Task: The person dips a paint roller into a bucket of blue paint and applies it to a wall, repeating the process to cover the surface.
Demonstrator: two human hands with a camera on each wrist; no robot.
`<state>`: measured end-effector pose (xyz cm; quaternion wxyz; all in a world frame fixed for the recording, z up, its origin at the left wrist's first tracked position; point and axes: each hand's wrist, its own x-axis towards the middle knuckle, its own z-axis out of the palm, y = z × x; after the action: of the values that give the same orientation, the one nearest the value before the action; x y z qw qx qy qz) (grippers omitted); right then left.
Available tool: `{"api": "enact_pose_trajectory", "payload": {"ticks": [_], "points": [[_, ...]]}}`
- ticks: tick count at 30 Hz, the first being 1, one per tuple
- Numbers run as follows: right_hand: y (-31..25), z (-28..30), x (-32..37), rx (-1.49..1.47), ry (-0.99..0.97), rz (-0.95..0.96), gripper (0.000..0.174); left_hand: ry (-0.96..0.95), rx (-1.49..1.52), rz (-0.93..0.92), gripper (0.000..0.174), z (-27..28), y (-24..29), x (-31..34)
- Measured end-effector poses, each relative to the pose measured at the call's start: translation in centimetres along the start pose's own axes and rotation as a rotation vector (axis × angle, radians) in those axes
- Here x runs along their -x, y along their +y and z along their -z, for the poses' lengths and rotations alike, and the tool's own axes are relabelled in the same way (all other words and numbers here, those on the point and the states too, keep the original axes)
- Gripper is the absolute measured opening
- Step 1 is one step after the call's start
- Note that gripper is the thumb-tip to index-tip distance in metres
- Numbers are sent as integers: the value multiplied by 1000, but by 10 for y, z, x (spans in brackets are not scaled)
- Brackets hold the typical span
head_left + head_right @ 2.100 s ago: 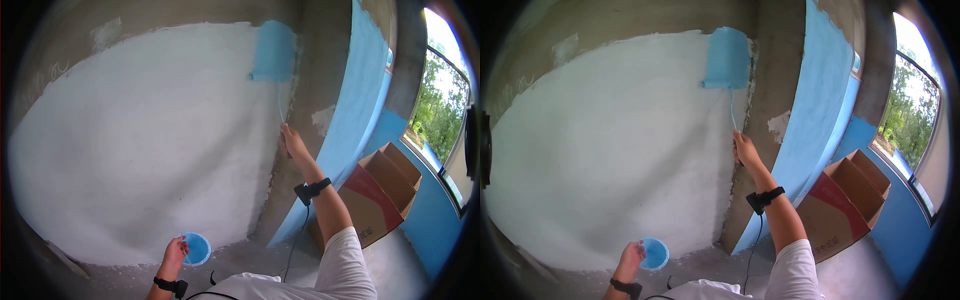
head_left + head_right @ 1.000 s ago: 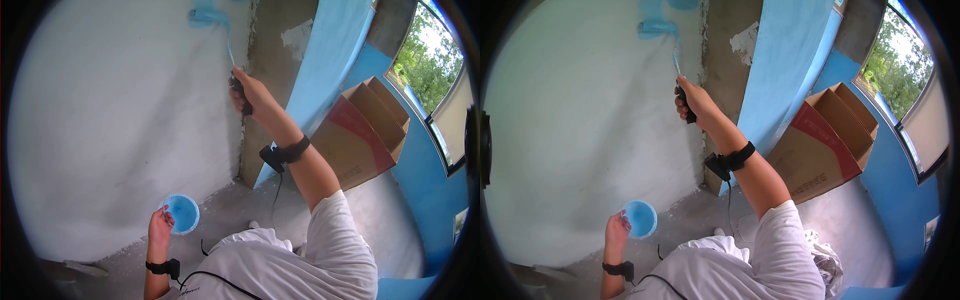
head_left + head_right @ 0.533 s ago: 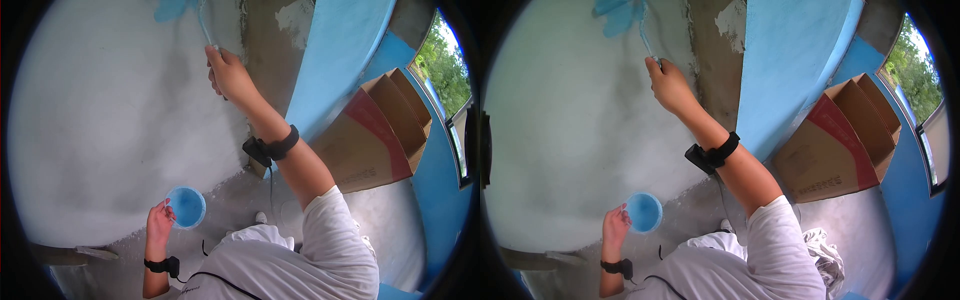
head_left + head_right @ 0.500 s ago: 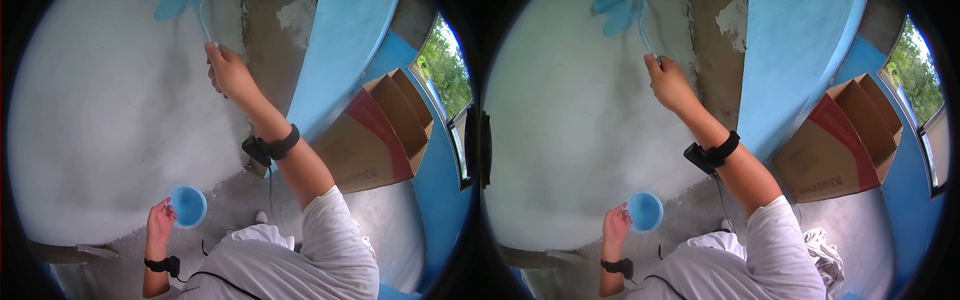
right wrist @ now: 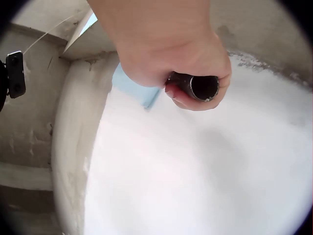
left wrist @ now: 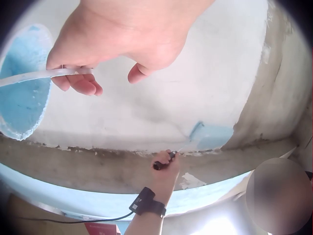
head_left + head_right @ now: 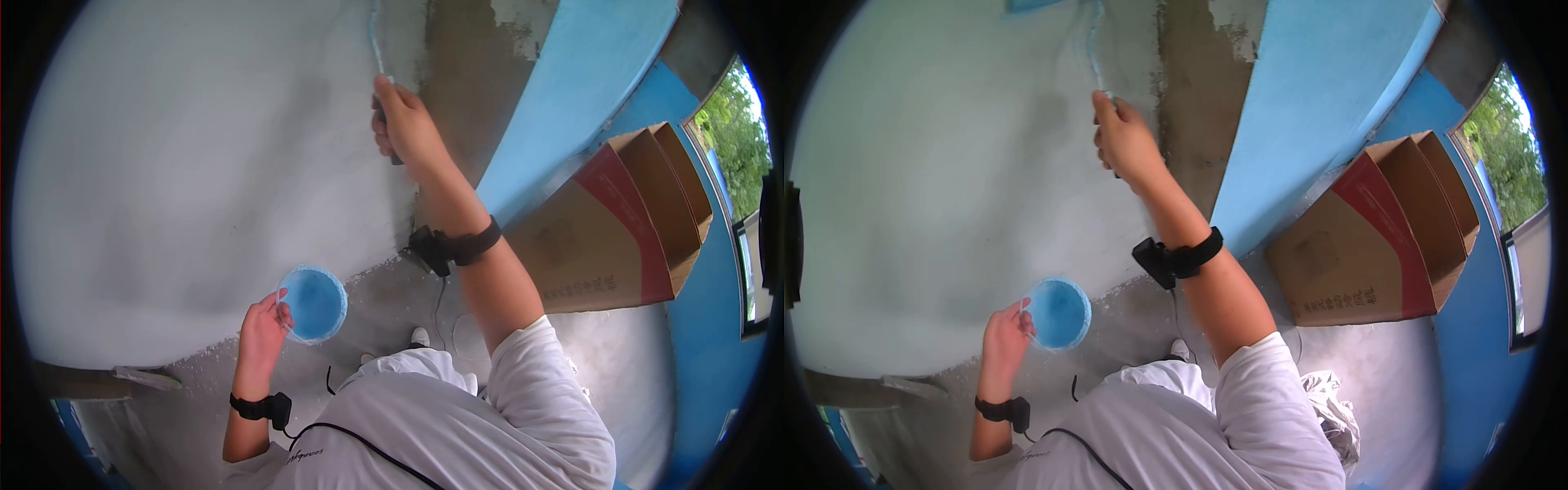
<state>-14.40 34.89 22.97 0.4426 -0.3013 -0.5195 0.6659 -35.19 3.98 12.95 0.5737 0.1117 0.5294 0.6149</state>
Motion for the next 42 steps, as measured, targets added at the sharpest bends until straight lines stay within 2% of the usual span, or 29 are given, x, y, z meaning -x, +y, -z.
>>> {"api": "enact_pose_trajectory", "payload": {"ticks": [3, 7, 10, 12, 17, 21, 25, 32, 37, 42], "points": [[29, 14, 1, 77, 109, -3, 40, -19, -3, 47, 43, 2, 4, -2], [33, 26, 17, 125, 124, -47, 40, -80, 146, 7, 40, -10, 23, 8], [21, 36, 13, 199, 133, -6, 40, -54, 115, -49, 46, -21, 38, 14], [-1, 30, 10, 183, 118, 6, 40, -102, -34, -105, 38, -28, 46, 17], [-51, 26, 18, 160, 89, 55, 39, -33, -180, -217, 27, -39, 42, 32], [-42, 38, 21, 137, 26, 39, 39, 91, -241, -226, 23, -53, 38, 42], [-7, 52, 27, 143, 44, -3, 40, 110, -170, -239, 23, -59, 38, 40], [40, 57, 20, 164, 98, -95, 41, 52, -9, -103, 30, -31, 51, 4], [36, 62, 15, 170, 118, -102, 42, -18, 20, -61, 30, -22, 55, 18], [-10, 53, 7, 220, 133, -59, 41, -80, 188, -152, 33, -19, 67, 29]]}}
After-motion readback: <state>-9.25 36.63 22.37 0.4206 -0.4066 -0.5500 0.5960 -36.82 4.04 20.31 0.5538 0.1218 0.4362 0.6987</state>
